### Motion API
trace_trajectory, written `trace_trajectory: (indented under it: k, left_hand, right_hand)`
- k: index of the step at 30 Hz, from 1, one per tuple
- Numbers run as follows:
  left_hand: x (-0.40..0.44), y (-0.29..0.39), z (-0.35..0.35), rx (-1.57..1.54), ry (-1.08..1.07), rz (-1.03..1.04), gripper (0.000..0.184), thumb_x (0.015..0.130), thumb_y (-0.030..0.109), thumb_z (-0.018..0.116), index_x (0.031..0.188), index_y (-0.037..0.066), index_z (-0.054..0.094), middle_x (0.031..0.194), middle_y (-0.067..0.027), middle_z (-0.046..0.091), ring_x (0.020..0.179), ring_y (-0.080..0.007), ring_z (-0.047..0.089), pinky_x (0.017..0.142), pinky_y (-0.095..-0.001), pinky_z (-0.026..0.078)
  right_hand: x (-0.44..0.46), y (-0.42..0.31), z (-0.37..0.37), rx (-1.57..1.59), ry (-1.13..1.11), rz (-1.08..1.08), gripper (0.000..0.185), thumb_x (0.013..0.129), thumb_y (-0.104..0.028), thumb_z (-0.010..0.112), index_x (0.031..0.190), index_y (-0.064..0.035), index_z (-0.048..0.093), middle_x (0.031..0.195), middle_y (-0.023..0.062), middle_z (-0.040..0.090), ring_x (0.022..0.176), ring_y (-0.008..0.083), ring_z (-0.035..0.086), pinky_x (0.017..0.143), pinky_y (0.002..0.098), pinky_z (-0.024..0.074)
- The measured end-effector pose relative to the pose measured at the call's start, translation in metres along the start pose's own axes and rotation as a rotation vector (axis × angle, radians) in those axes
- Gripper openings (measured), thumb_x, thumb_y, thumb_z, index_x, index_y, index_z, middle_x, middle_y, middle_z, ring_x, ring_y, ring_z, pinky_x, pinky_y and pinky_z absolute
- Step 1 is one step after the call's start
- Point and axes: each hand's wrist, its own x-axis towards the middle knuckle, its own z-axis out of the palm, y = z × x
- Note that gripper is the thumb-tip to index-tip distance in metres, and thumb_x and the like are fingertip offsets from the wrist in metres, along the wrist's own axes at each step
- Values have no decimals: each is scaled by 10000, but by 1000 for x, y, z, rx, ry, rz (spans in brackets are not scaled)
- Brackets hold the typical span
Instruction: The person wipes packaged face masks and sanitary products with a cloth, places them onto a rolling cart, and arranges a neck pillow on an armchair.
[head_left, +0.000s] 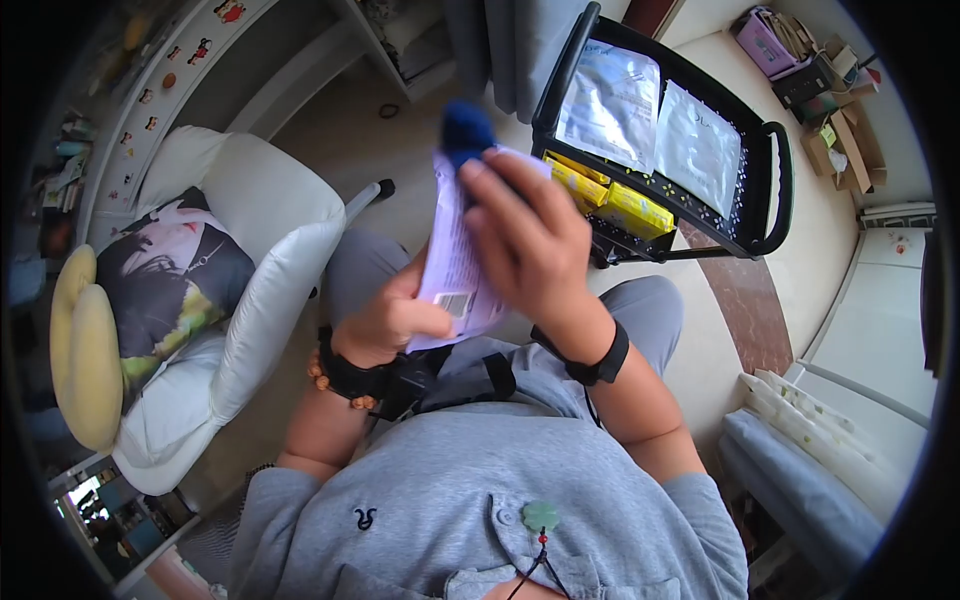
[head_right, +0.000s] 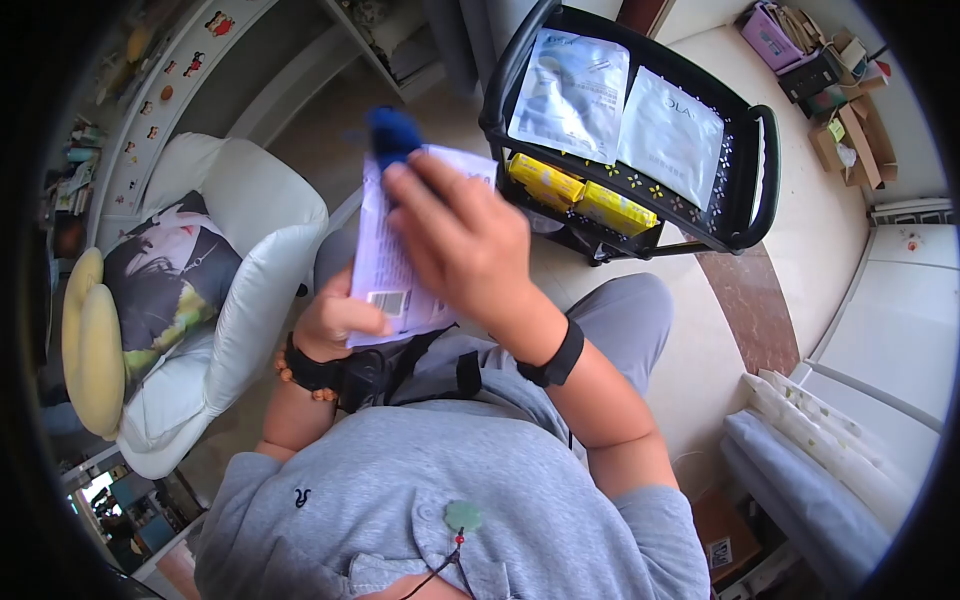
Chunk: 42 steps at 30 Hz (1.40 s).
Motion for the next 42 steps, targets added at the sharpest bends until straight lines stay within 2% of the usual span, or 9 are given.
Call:
trace_trajectory:
  k: [6, 10, 13, 16, 20, 22, 26, 29, 42]
  left_hand:
    - [-23, -12, -31, -224, -197, 269, 805, 501, -42, 548, 1300, -59, 455, 1195, -159, 591, 1112, -282, 554, 972, -318, 406]
    - [-12, -4, -14, -362, 19, 250, 742, 508, -70, 517, 1249, -40, 489, 1127, -157, 606, 1017, -288, 592, 923, -347, 452]
    - [-5, -10, -11, -184, 91, 118, 803, 549, -52, 542, 1341, -16, 413, 1221, -144, 556, 1103, -266, 551, 979, -328, 410]
    - [-19, 4, 7, 163, -104, 84, 910, 562, -26, 566, 1425, 1, 278, 1358, -132, 439, 1242, -245, 431, 1049, -319, 315]
    - [-30, 12, -28, 6, -688, 446, 1012, 556, 22, 585, 1476, 7, 163, 1473, -129, 311, 1363, -227, 303, 1108, -319, 213]
    - [-39, 29, -9, 125, -217, 467, 973, 570, -6, 545, 1469, -4, 174, 1471, -141, 310, 1362, -236, 310, 1115, -327, 206]
    - [11, 24, 18, 767, 316, 671, 827, 661, -132, 372, 1456, -26, 172, 1498, -188, 237, 1417, -268, 187, 1139, -346, 151]
    - [51, 8, 63, 1163, 262, 1066, 827, 707, -103, 438, 1471, 0, 139, 1492, -238, 224, 1401, -362, 215, 1126, -378, 191]
    - [79, 39, 54, 1124, 176, 1138, 813, 815, 201, 667, 1448, -13, 205, 1498, -260, 166, 1401, -386, 183, 1124, -441, 175]
  right_hand:
    - [-12, 38, -22, 25, 105, 349, 111, 834, 7, 623, 938, 13, 662, 935, 142, 637, 830, 253, 631, 739, 301, 494]
    - [3, -7, -52, -53, 281, 175, 126, 837, -13, 632, 950, 32, 665, 957, 156, 636, 854, 242, 630, 750, 306, 495]
    - [-4, -42, -55, 79, -42, -44, 246, 748, -76, 712, 982, -13, 672, 967, 159, 614, 772, 232, 616, 642, 308, 501]
    - [-19, -36, -29, 131, 65, -121, 322, 668, -105, 758, 971, -38, 668, 945, 137, 583, 681, 224, 579, 546, 311, 478]
    - [-22, 11, -42, -9, 98, 371, 105, 774, -23, 666, 878, -13, 662, 830, 121, 583, 677, 241, 561, 604, 314, 465]
    - [-32, 14, -73, 210, -45, 737, 67, 817, -52, 647, 834, 11, 661, 730, 102, 581, 702, 213, 572, 630, 311, 459]
    - [-7, -20, -93, 482, -294, 598, 196, 806, -165, 706, 840, 23, 665, 768, 93, 632, 739, 179, 600, 695, 278, 471]
    - [5, -37, -91, 454, -270, 793, 267, 780, -169, 757, 943, 28, 680, 841, 68, 680, 763, 94, 610, 700, 232, 486]
    - [58, 53, -169, 646, 0, 1140, 160, 851, -74, 630, 967, 34, 653, 853, 57, 671, 706, 94, 632, 667, 202, 522]
